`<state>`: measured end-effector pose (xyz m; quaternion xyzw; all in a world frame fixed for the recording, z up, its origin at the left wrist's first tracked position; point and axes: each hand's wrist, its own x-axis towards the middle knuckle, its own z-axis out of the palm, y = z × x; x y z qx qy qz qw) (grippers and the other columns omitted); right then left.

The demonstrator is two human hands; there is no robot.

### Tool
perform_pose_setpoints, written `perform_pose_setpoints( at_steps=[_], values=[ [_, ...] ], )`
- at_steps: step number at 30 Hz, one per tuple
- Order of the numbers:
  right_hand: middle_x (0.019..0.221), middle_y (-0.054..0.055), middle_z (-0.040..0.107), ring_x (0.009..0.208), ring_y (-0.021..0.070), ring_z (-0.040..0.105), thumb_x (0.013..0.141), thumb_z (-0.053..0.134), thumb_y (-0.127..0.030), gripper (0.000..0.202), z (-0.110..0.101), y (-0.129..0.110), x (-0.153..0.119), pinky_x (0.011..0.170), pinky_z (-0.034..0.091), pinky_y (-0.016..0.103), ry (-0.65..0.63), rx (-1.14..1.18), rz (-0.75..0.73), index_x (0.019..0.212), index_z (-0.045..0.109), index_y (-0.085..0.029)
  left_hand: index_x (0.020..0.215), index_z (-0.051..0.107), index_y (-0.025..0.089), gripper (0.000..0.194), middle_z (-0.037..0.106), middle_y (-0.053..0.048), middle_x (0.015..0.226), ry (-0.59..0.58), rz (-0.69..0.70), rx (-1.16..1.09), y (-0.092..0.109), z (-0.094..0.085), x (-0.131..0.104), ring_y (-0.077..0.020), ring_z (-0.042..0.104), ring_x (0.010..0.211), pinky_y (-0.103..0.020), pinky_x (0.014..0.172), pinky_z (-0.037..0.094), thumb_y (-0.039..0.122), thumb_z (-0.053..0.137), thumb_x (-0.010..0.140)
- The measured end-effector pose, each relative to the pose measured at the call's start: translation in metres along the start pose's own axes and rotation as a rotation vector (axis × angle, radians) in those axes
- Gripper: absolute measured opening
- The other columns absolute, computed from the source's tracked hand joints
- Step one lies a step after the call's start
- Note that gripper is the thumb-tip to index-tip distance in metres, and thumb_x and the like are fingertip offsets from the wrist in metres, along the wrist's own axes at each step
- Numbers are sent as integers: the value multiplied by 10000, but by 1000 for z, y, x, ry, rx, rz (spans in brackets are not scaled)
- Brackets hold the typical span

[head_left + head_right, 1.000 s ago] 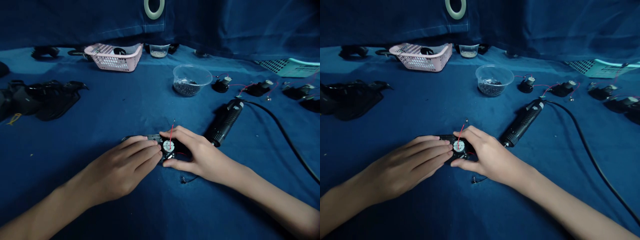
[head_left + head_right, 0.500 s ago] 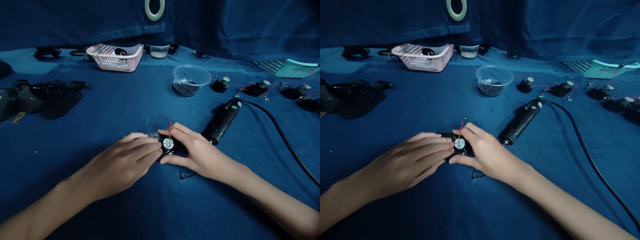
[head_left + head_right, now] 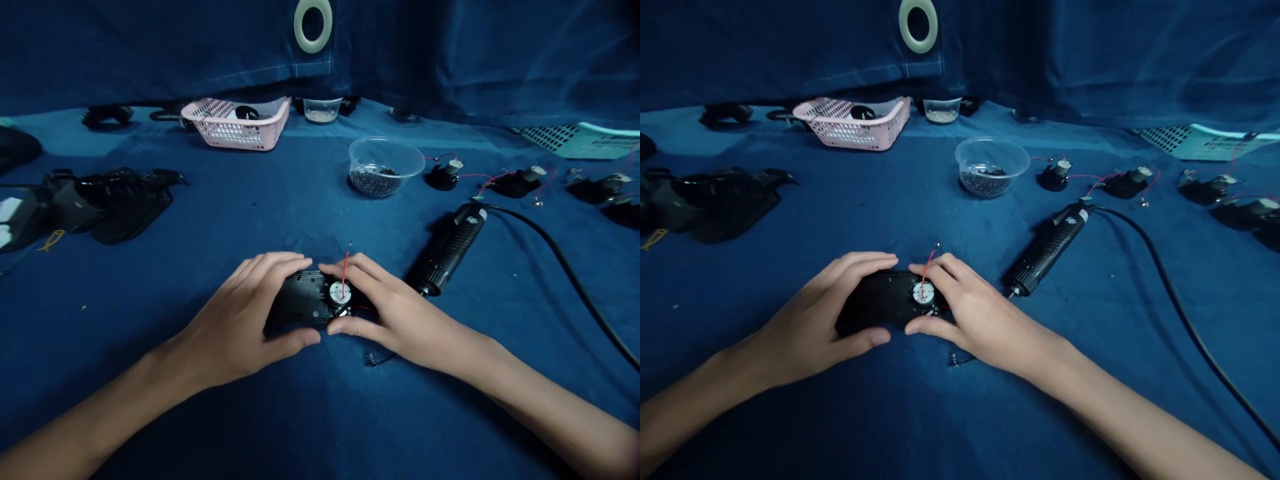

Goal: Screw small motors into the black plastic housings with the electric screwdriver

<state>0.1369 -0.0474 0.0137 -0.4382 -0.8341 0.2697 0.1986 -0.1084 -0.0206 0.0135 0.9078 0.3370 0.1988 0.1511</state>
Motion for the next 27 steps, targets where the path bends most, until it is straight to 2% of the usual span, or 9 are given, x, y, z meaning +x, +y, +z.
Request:
perform_pose_setpoints(
  at_steps=[2, 4, 7, 9, 15, 20, 27],
  values=[
    [1340, 50, 457, 1273, 134, 454, 905, 576, -502, 610, -2, 1, -2, 1104, 371, 249, 9, 19, 1, 1425, 399, -235, 1368, 398, 227, 632, 529, -70, 1340, -38, -43, 28, 2, 2, 0, -250, 509, 1205, -440, 990, 432, 570, 588, 873],
    [1299, 49, 483, 1226, 121, 489, 931, 571, -433, 490, -3, 1, -4, 1079, 387, 238, 47, 30, -8, 1356, 457, -217, 1346, 424, 232, 575, 577, -53, 1278, -38, -42, 63, 2, 3, 0, -233, 543, 1143, -423, 959, 433, 554, 571, 893],
    [1152, 43, 544, 1076, 106, 553, 953, 558, -329, 274, -3, 2, -6, 972, 446, 226, 91, 14, -44, 1185, 544, -182, 1316, 454, 209, 560, 612, -52, 1210, -12, -1, 107, 2, 2, -1, -218, 572, 1064, -400, 915, 436, 551, 580, 891],
    [1088, 38, 554, 1011, 101, 563, 951, 563, -291, 221, -3, 1, -7, 912, 462, 219, 107, -12, -75, 1136, 556, -170, 1313, 456, 192, 564, 617, -55, 1197, 23, 37, 132, 2, 1, -1, -210, 576, 1047, -388, 906, 436, 536, 596, 887],
    [1056, 53, 552, 970, 113, 554, 946, 562, -253, 180, -3, -3, -5, 888, 463, 228, 131, -92, -118, 1084, 568, -137, 1288, 478, 139, 554, 626, -80, 1174, 122, 148, 174, 3, 0, -1, -211, 581, 1056, -386, 935, 446, 455, 656, 869],
    [1023, 55, 563, 952, 118, 557, 947, 558, -248, 184, -3, -2, -5, 875, 465, 233, 141, -96, -120, 1085, 580, -128, 1266, 501, 123, 540, 636, -89, 1149, 152, 173, 170, 4, 1, 0, -211, 594, 1041, -381, 927, 464, 414, 683, 850],
    [1033, 42, 568, 939, 103, 572, 942, 570, -256, 217, 2, 4, -5, 860, 474, 221, 129, -19, -90, 1133, 567, -152, 1259, 526, 110, 532, 635, -94, 1146, 230, 132, 140, 7, -13, 2, -187, 592, 1040, -332, 910, 458, 408, 680, 846]
  ],
)
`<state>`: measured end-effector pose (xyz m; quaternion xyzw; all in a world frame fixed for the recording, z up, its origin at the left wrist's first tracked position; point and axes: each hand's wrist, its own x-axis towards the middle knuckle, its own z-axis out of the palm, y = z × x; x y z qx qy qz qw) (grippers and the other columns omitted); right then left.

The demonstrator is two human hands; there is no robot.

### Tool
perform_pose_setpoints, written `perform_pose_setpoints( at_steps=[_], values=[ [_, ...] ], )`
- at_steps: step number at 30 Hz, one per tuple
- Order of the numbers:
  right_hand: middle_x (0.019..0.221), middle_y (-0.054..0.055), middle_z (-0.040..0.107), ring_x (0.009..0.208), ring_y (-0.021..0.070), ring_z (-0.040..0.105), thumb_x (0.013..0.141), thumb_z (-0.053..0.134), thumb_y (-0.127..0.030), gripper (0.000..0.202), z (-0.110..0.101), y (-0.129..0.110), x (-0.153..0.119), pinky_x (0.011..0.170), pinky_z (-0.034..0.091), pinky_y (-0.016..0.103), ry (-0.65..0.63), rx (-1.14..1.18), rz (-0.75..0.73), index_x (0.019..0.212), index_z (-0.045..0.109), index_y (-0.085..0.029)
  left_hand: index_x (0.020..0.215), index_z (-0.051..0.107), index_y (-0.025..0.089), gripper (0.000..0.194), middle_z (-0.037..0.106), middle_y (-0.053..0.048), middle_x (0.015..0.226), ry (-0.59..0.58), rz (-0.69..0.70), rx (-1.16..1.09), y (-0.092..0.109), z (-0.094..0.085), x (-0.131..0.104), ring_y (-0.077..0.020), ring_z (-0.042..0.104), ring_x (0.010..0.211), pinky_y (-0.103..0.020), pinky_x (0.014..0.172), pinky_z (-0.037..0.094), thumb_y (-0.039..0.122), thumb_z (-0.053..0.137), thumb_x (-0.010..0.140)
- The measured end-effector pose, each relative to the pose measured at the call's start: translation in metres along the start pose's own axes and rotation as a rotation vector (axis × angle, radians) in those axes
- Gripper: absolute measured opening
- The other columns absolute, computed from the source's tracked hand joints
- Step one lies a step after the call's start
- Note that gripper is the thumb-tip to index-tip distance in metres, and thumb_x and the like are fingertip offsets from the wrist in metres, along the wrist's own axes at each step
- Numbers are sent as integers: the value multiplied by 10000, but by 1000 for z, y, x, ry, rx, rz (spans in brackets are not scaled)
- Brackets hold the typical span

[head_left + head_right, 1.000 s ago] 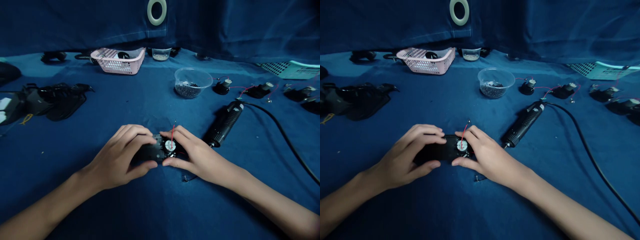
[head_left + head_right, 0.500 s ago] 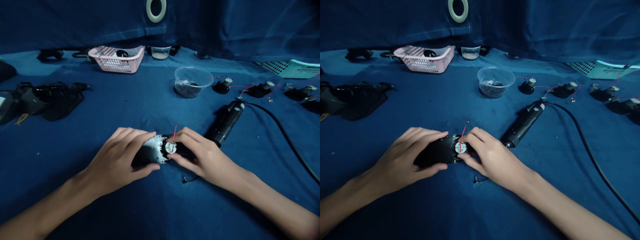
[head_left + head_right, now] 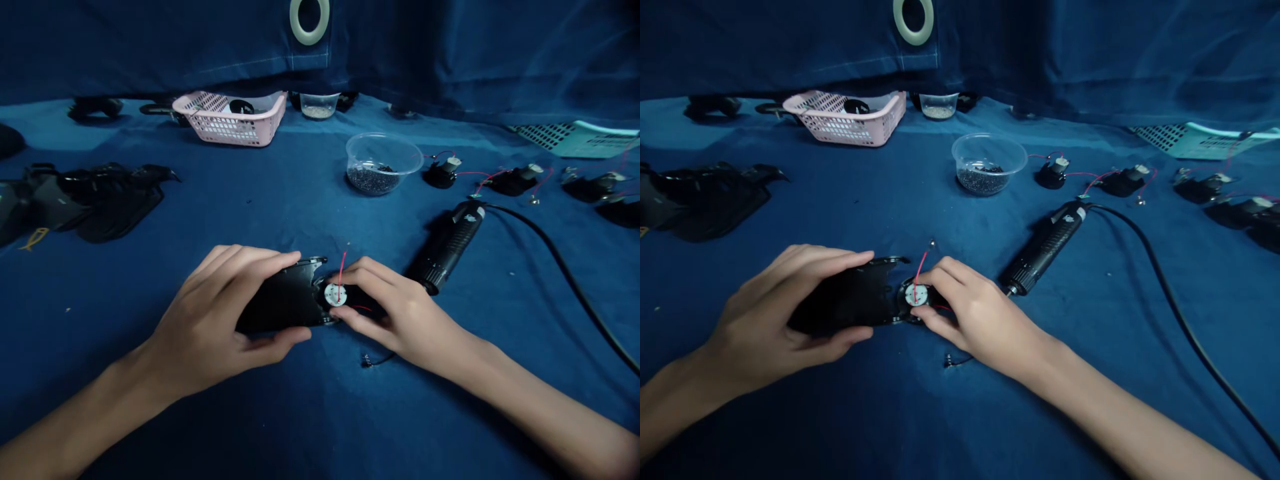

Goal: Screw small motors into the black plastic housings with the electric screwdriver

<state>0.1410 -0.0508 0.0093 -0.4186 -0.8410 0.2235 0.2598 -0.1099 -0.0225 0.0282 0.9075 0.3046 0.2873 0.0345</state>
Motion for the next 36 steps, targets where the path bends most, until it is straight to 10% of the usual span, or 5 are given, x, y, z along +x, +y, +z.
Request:
perform_pose_setpoints(
  at_steps=[36],
  values=[
    [1072, 58, 584, 973, 142, 587, 949, 565, -308, 238, 2, 2, 1, 878, 497, 280, -2, 46, 28, 1159, 550, -196, 1355, 466, 271, 511, 590, -14, 1096, -338, -79, 30, -3, 7, 0, -153, 603, 865, -284, 687, 461, 529, 544, 920]
  ],
)
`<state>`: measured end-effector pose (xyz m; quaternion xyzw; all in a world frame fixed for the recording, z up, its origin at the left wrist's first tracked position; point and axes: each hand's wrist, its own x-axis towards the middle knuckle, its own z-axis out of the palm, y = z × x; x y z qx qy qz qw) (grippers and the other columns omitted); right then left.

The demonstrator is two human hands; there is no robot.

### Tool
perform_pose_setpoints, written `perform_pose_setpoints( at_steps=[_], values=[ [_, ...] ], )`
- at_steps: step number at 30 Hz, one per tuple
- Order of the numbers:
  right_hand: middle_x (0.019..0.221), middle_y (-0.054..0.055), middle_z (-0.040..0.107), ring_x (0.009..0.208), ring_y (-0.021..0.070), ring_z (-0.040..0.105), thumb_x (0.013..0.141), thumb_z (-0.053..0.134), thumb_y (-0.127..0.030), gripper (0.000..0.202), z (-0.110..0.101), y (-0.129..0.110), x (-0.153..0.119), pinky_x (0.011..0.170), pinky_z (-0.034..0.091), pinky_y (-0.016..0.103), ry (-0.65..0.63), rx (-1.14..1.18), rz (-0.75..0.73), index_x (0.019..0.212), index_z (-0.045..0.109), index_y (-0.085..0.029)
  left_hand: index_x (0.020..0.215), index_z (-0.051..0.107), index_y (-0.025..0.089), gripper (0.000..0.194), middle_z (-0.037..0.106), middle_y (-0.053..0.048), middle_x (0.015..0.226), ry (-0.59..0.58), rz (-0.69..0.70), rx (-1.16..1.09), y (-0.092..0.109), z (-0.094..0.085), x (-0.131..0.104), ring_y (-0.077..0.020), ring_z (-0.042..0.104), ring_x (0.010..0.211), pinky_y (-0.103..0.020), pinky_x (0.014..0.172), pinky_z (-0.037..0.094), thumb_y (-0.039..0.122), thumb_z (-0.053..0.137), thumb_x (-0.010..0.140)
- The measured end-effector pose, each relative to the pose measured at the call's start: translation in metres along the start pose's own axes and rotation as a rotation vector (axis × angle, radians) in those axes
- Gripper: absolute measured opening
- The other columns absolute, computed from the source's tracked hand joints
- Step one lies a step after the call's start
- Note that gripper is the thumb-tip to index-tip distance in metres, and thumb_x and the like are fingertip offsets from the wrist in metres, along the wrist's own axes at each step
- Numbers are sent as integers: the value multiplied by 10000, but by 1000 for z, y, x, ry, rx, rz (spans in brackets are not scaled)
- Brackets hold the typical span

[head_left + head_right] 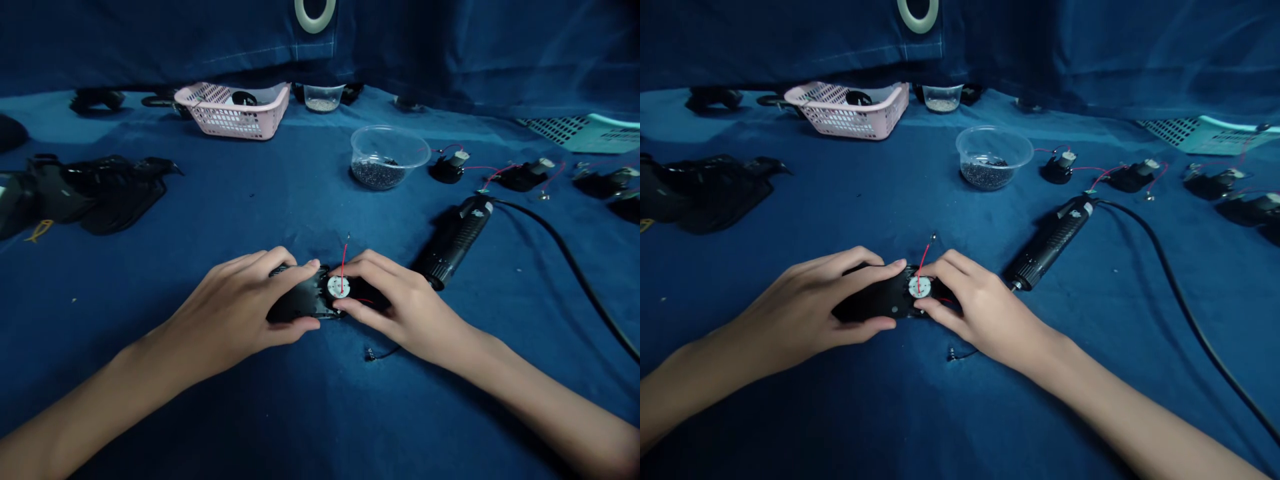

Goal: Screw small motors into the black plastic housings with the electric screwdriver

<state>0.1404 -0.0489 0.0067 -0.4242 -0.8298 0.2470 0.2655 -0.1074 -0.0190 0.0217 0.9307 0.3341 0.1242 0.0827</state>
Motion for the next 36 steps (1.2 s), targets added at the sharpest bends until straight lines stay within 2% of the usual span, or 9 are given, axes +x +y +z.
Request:
perform_pose_setpoints(
  at_steps=[4, 6, 10, 13, 19, 26, 29, 32, 36],
  values=[
    [1299, 95, 513, 1181, 199, 537, 867, 653, -463, 611, 0, -2, 1, 1018, 476, 354, -10, 42, 38, 1378, 429, -215, 1371, 447, 285, 513, 586, -16, 1112, -24, -4, -6, 0, -1, 2, -163, 608, 885, -279, 686, 461, 515, 541, 922],
    [1344, 93, 492, 1253, 210, 498, 837, 665, -514, 697, 0, -3, 4, 1078, 438, 370, -20, 43, 34, 1417, 416, -218, 1379, 434, 294, 513, 582, -14, 1118, -29, -3, 6, -1, -1, 3, -163, 608, 886, -278, 682, 459, 504, 540, 924],
    [1184, 66, 588, 1109, 178, 580, 820, 683, -500, 605, -1, -6, 10, 999, 487, 322, -46, 56, 47, 1322, 540, -194, 1395, 406, 309, 527, 577, -5, 1090, -34, 10, 4, -1, -1, 3, -156, 604, 854, -272, 658, 451, 495, 546, 922],
    [1125, 64, 608, 1034, 176, 601, 790, 713, -493, 609, -2, -6, 13, 937, 508, 315, -41, 56, 39, 1295, 565, -187, 1396, 402, 308, 522, 574, -10, 1092, -30, 13, -3, -2, -1, 2, -157, 603, 854, -272, 660, 449, 490, 540, 927],
    [1115, 69, 611, 1020, 191, 608, 792, 702, -506, 620, -3, -6, 14, 897, 522, 334, -58, 26, 27, 1314, 550, -210, 1401, 395, 295, 512, 571, -26, 1113, -44, 15, -8, -3, 1, -1, -169, 594, 880, -293, 687, 455, 512, 491, 947],
    [1150, 75, 604, 1066, 197, 600, 808, 680, -515, 616, -2, -7, 11, 934, 509, 338, -49, 12, 28, 1321, 539, -204, 1396, 407, 257, 517, 585, -51, 1146, -18, 39, 64, 0, 4, -1, -212, 592, 916, -371, 752, 473, 506, 481, 950],
    [1157, 74, 607, 1080, 192, 597, 814, 666, -531, 622, -2, -5, 11, 946, 502, 323, -42, -1, 20, 1321, 539, -194, 1381, 429, 194, 536, 573, -87, 1241, 35, 80, 128, 1, 5, -1, -259, 568, 1038, -425, 839, 470, 501, 492, 946],
    [1150, 73, 617, 1083, 182, 595, 795, 683, -541, 640, -1, -3, 12, 960, 493, 305, -41, 1, 24, 1299, 554, -169, 1347, 458, 139, 480, 538, -104, 1330, 87, 197, 154, 1, 5, -1, -271, 497, 1206, -437, 986, 427, 404, 528, 953],
    [1160, 74, 623, 1086, 187, 603, 780, 695, -554, 652, 2, -2, 11, 967, 496, 315, -32, 4, 55, 1288, 560, -168, 1313, 485, 116, 354, 578, -96, 1303, 109, 356, 244, -2, 5, -2, -260, 485, 1236, -436, 1034, 404, 183, 495, 966]
  ],
)
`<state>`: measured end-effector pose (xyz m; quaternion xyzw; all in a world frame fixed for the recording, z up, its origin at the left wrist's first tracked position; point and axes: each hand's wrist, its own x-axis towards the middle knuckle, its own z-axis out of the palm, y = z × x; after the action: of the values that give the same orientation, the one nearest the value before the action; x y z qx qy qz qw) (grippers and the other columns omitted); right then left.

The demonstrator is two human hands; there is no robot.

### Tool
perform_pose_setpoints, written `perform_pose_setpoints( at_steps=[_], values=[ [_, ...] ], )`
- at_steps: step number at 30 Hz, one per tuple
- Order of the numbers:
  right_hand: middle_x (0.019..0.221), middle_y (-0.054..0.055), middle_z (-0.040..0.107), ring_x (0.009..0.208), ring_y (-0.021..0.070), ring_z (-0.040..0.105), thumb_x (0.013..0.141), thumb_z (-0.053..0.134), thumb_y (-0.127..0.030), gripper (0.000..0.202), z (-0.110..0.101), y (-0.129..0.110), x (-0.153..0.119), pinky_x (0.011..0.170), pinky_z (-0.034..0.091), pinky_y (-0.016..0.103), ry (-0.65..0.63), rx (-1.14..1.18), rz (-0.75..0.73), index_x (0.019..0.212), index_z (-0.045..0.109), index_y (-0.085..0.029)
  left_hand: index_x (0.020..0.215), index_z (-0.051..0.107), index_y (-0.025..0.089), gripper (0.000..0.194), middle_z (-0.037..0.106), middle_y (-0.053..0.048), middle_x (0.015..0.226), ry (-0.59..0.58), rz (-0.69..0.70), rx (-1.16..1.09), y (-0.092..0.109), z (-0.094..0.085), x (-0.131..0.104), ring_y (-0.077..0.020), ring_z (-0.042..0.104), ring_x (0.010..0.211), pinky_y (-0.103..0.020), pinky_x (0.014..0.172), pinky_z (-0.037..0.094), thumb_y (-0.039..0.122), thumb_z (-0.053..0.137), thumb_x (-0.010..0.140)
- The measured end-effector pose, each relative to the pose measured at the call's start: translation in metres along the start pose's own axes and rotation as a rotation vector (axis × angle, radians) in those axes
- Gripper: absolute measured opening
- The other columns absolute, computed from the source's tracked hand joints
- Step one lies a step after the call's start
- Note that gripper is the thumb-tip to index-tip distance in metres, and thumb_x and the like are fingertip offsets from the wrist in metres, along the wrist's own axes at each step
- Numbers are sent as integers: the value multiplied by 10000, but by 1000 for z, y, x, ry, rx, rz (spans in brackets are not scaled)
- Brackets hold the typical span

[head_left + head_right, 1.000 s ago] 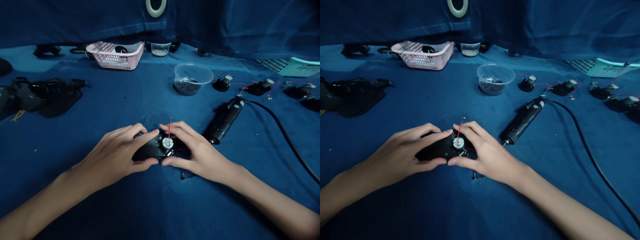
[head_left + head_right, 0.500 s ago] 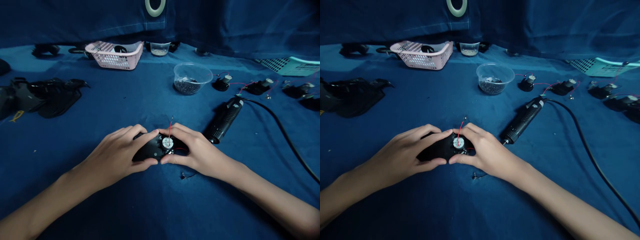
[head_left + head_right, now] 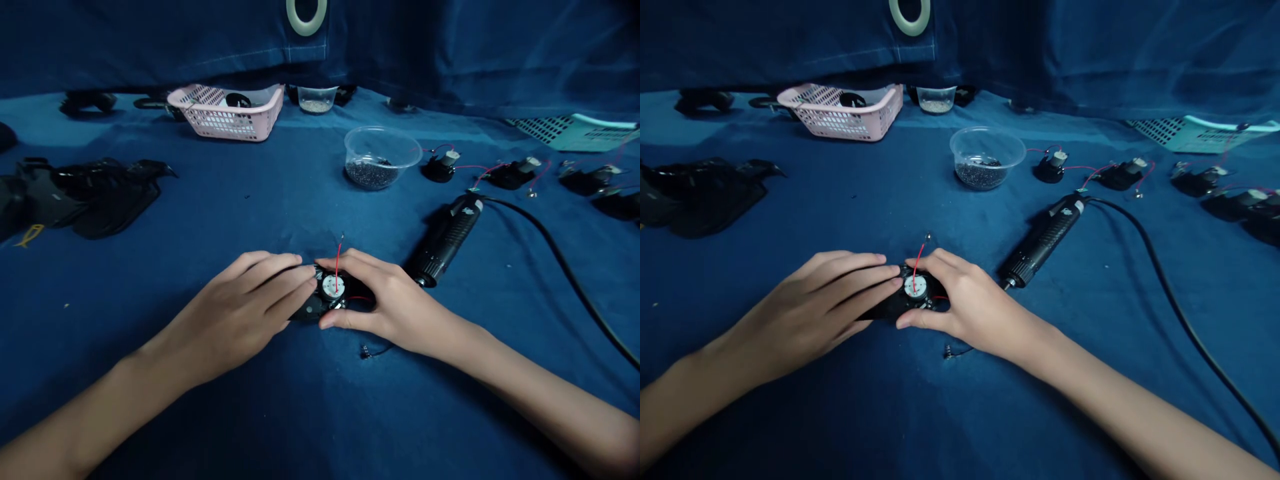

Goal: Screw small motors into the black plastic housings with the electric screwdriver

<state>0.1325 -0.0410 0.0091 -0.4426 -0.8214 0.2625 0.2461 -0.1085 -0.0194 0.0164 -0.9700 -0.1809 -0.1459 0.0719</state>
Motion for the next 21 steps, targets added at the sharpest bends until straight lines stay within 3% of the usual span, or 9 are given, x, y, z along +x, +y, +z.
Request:
perform_pose_setpoints(
  at_steps=[4, 9, 14, 21],
  values=[
    [1222, 79, 595, 1154, 191, 575, 797, 671, -566, 683, 2, 1, -3, 1020, 473, 329, -2, -5, 17, 1335, 522, -174, 1292, 495, 73, 332, 601, -117, 1262, 12, 16, -16, 1, 1, 0, -260, 503, 1211, -437, 1007, 431, 124, 458, 967],
    [1310, 85, 514, 1243, 164, 499, 816, 655, -563, 734, 0, 1, -4, 1088, 412, 279, -25, -22, -64, 1394, 458, -156, 1279, 522, 45, 333, 594, -124, 1249, 22, 16, -45, 2, -1, 0, -261, 505, 1193, -439, 1029, 424, 134, 480, 961],
    [1241, 92, 560, 1206, 159, 522, 841, 639, -530, 660, 1, 1, -3, 1073, 421, 258, -13, -57, -104, 1340, 516, -116, 1252, 554, 43, 311, 614, -112, 1214, 31, 12, -44, 4, -2, 1, -253, 512, 1185, -425, 1046, 403, 133, 464, 968],
    [1306, 94, 533, 1279, 172, 477, 839, 656, -485, 707, -6, 6, -4, 1105, 405, 279, -90, -42, -125, 1415, 458, -125, 1309, 530, 74, 360, 586, -93, 1291, -4, -1, -25, 1, -1, -1, -235, 494, 1231, -412, 1060, 384, 123, 462, 959]
  ],
)
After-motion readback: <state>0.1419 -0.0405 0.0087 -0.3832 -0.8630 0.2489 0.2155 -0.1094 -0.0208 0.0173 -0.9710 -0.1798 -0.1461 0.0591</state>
